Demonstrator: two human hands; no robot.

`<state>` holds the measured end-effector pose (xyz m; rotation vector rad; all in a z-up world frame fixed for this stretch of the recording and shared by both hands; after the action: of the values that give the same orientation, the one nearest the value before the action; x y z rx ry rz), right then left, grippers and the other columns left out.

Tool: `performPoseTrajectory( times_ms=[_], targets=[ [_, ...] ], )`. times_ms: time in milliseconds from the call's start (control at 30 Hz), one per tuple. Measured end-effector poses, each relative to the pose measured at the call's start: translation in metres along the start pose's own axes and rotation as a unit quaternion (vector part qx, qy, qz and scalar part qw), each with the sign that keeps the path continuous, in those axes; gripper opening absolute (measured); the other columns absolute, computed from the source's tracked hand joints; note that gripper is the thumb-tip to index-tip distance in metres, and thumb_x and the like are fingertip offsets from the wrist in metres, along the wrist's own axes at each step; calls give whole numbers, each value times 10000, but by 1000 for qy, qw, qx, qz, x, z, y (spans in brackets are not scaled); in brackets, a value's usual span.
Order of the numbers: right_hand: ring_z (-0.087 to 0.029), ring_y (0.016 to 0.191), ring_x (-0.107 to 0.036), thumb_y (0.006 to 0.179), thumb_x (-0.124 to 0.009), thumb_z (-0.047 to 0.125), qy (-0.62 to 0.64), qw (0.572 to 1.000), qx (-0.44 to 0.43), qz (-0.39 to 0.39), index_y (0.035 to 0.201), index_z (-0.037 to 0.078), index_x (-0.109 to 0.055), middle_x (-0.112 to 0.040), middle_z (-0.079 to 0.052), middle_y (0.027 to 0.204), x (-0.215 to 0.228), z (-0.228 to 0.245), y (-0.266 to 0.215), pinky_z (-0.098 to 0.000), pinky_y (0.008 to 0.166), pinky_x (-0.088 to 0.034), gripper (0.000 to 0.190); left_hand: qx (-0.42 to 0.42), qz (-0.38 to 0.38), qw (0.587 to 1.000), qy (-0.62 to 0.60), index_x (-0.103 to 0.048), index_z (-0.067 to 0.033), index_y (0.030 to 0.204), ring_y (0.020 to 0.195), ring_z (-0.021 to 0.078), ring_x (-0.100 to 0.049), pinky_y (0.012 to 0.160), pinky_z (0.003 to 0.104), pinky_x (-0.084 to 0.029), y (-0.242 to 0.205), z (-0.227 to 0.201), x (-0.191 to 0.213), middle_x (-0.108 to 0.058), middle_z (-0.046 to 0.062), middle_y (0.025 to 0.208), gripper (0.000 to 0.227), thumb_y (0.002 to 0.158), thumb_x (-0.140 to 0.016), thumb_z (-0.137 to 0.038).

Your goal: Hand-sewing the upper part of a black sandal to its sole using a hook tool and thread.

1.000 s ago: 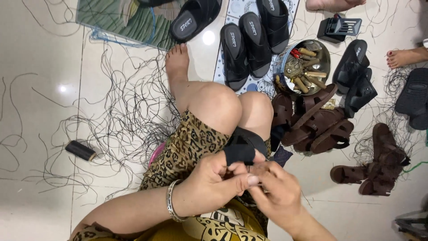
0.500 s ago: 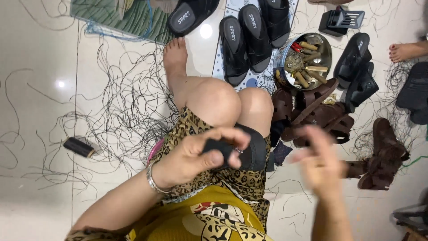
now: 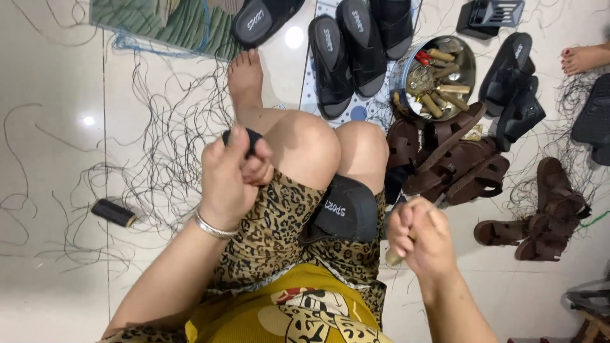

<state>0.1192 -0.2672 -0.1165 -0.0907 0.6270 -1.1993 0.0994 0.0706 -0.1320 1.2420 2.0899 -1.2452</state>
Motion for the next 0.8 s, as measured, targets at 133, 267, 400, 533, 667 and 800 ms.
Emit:
performPoseTrajectory(
  times_ms=[133,267,400,533,667,800],
  targets=[
    [-90,425,-477,1067,-534,272,-118,989,59,62,827,9,-595,-604,-157,813,-59,64,-12,-234,352,-440,361,-202,141,889,387,-706,-46,916,706,181,-686,667,274,-559,-45,-21,-90,-720,92,864,183,903,-719,-229],
    [-176,1103,-614,785,-603,87,-404,892,166,119,956,62,-630,-668,-22,831,-162,137,-13,-313,963,-537,175,-250,372,753,482,-614,16,580,697,300,-647,662,348,-543,-99,28,-149,-660,162,1209,452,936,-646,-261],
    [-261,1022,-687,835,-554,-104,-436,895,44,88,1560,-23,-247,-483,-245,1432,-116,134,-9,-366,798,-700,791,0,158,934,321,-761,-70,820,638,89,-643,434,196,-358,-24,-20,20,-793,79,896,130,864,-657,-5],
    [-116,634,-566,854,-686,140,-717,669,89,175,1441,198,-563,-670,-39,901,-116,110,-19,-230,494,-519,603,-66,-78,873,476,-637,-1,851,835,313,-672,794,427,-580,-3,-94,167,-672,170,935,303,1053,-627,-227],
    [-165,427,-462,795,-711,85,-744,624,109,212,1250,209,-742,-561,-3,657,-154,108,-14,-333,369,-395,473,-259,-168,328,893,-776,-46,890,931,341,-583,854,460,-420,-22,-105,105,-686,147,1049,217,897,-676,-238],
    [-179,408,-475,815,-695,105,-759,600,105,229,1253,210,-744,-578,-10,643,-159,108,-9,-359,359,-385,453,-347,-69,557,751,-638,-17,965,955,289,-483,905,399,-369,-42,-88,-38,-588,134,997,242,768,-764,-81]
  ],
)
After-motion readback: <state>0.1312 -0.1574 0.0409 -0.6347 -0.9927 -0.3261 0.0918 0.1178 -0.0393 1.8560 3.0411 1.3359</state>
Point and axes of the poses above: each hand's wrist, its own y-axis towards the middle knuckle, its own x-axis out of the back of the hand, z = x × y, the point moved 10 cm from there along y, towards the middle knuckle
